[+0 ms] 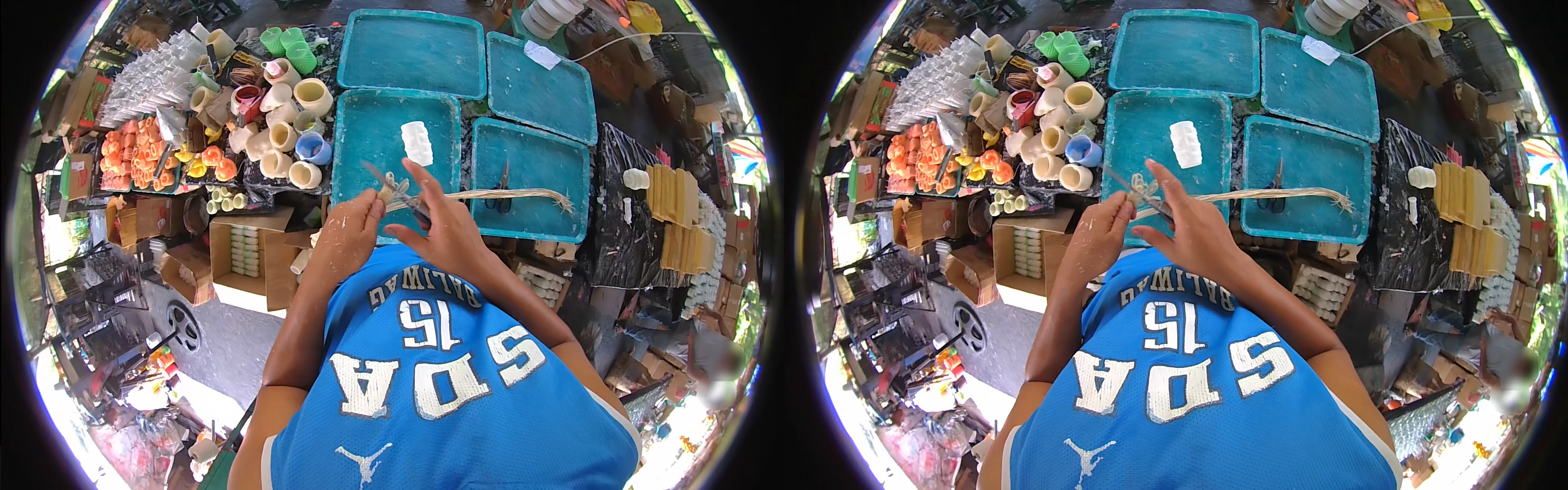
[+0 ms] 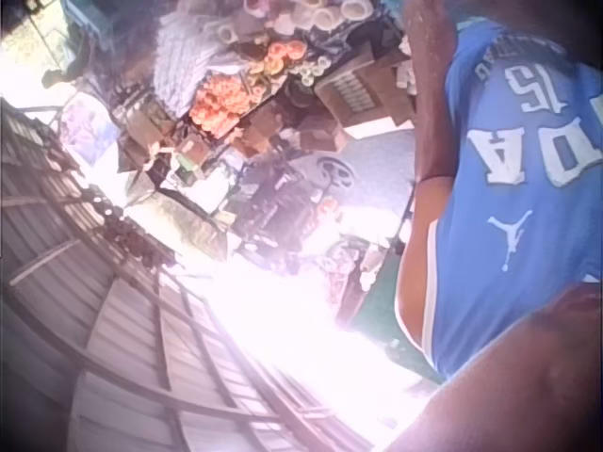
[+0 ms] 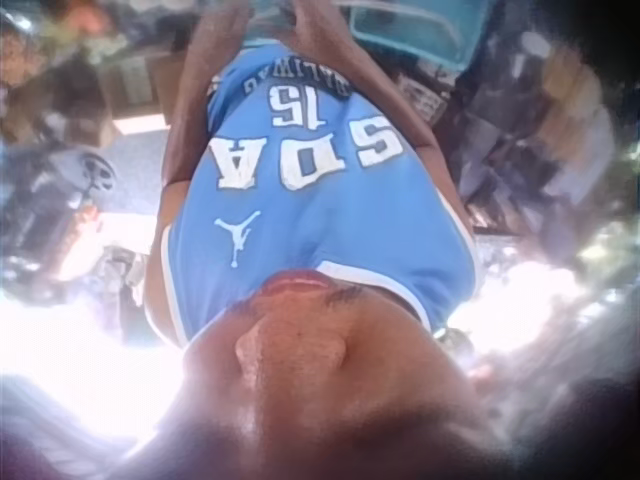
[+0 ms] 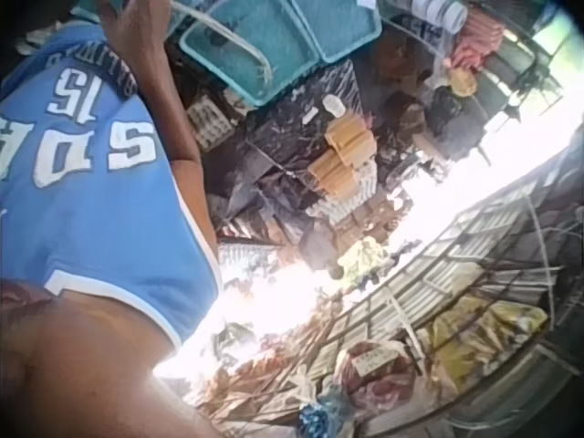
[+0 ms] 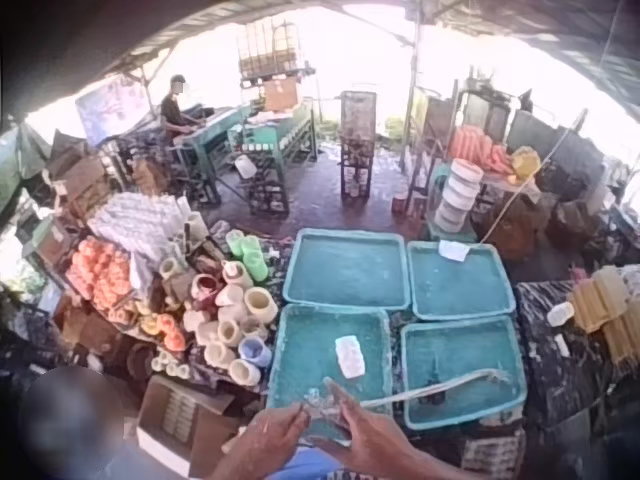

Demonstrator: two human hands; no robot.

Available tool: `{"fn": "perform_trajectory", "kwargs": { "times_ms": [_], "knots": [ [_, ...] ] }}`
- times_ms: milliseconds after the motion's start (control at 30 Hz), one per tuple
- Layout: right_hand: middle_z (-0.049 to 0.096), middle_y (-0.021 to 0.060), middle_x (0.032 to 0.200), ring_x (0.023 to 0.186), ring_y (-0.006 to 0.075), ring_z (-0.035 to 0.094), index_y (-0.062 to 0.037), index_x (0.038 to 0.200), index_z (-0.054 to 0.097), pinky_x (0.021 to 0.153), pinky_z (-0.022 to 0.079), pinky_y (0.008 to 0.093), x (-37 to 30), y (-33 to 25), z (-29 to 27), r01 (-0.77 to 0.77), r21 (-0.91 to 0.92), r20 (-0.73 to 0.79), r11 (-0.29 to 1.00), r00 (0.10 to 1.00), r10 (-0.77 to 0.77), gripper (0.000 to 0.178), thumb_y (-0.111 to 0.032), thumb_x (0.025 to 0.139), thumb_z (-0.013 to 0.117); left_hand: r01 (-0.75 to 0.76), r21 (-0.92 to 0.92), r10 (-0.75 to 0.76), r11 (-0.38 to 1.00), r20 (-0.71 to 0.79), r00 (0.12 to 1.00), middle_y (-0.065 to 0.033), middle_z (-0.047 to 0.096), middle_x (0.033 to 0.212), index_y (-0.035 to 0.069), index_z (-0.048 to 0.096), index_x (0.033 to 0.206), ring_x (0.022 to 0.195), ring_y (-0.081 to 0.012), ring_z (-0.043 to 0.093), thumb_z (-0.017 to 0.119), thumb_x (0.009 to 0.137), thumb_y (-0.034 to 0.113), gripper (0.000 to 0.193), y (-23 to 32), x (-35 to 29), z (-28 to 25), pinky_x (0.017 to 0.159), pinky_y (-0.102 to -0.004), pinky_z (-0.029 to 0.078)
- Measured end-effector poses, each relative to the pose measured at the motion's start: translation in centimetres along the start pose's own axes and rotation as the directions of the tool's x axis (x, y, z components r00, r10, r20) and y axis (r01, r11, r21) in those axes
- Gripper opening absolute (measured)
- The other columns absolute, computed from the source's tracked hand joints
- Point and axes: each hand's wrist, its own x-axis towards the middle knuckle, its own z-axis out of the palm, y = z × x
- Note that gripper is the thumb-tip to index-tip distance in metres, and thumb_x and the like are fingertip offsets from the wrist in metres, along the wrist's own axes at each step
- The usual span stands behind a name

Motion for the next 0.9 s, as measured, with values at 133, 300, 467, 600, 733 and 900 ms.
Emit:
{"fn": "perform_trajectory", "kwargs": {
  "times_ms": [133, 300, 467, 600, 733, 900],
  "knots": [
    [0.066, 0.0166, 0.078, 0.073, 0.0374, 0.069, -0.0060, 0.134, 0.063, 0.071, 0.055, 0.0435, 1.7, 2.0, 1.0, 0.235, 0.127, 0.043, 0.964, 0.969, -0.242, 0.043, -0.024, 0.097, 0.077, 0.004, -0.148, 0.029, 0.989, 0.220, 0.975, -0.0202, 0.068, 0.086, -0.003, 0.063, 0.109, 0.080, -0.0348, 0.065, 0.049, 0.112, 0.023, 0.030, -1.9, 0.2, 0.6, 0.075, -0.0453, 0.050],
    [0.069, 0.0161, 0.096, 0.080, 0.0362, 0.071, -0.0031, 0.115, 0.072, 0.073, 0.056, 0.0408, 1.1, 4.1, 1.9, 0.169, 0.136, 0.047, 0.976, 0.983, -0.176, 0.027, -0.022, 0.097, 0.077, 0.147, -0.331, -0.003, 0.932, 0.398, 0.917, 0.0025, 0.055, 0.087, 0.003, 0.065, 0.129, 0.079, -0.0086, 0.048, 0.049, 0.114, 0.025, 0.032, -3.3, -0.3, 0.5, 0.069, -0.0270, 0.042],
    [0.069, 0.0156, 0.103, 0.082, 0.0333, 0.071, -0.0026, 0.110, 0.072, 0.073, 0.056, 0.0411, 0.8, 4.6, 3.2, 0.268, 0.150, -0.045, 0.952, 0.963, -0.264, 0.020, -0.019, 0.097, 0.075, 0.385, -0.555, -0.079, 0.738, 0.495, 0.865, 0.0017, 0.051, 0.084, 0.005, 0.061, 0.103, 0.076, -0.0101, 0.045, 0.044, 0.113, 0.026, 0.030, -4.1, -0.4, 1.1, 0.069, -0.0273, 0.041],
    [0.074, 0.0160, 0.092, 0.082, 0.0326, 0.074, -0.0012, 0.105, 0.071, 0.070, 0.055, 0.0395, 0.0, 4.1, 3.9, 0.153, 0.244, -0.063, 0.958, 0.988, -0.142, 0.013, -0.013, 0.099, 0.073, 0.316, -0.463, -0.094, 0.828, 0.441, 0.892, 0.0022, 0.054, 0.086, 0.004, 0.063, 0.108, 0.078, -0.0093, 0.047, 0.049, 0.113, 0.027, 0.027, -4.2, -0.3, 1.0, 0.070, -0.0279, 0.043],
    [0.072, 0.0176, 0.083, 0.072, 0.0284, 0.072, 0.0008, 0.105, 0.069, 0.064, 0.050, 0.0371, -0.4, 3.9, 4.3, 0.037, 0.228, -0.090, 0.973, 0.996, -0.017, 0.016, -0.014, 0.100, 0.073, 0.133, -0.308, -0.038, 0.942, 0.296, 0.954, -0.0084, 0.062, 0.082, 0.000, 0.063, 0.106, 0.076, -0.0177, 0.056, 0.056, 0.110, 0.026, 0.028, -3.2, -0.4, 0.2, 0.069, -0.0363, 0.047],
    [0.067, 0.0058, 0.078, 0.070, 0.0071, 0.058, -0.0009, 0.111, 0.069, 0.064, 0.046, 0.0282, 0.4, 3.9, 4.2, -0.218, 0.541, 0.061, 0.812, 0.974, 0.220, 0.016, -0.013, 0.100, 0.074, -0.129, -0.030, 0.132, 0.991, 0.178, 0.975, -0.0233, 0.071, 0.090, -0.004, 0.065, 0.111, 0.081, -0.0427, 0.066, 0.057, 0.109, 0.022, 0.027, -2.3, -0.2, -0.2, 0.070, -0.0473, 0.049]
  ]
}}
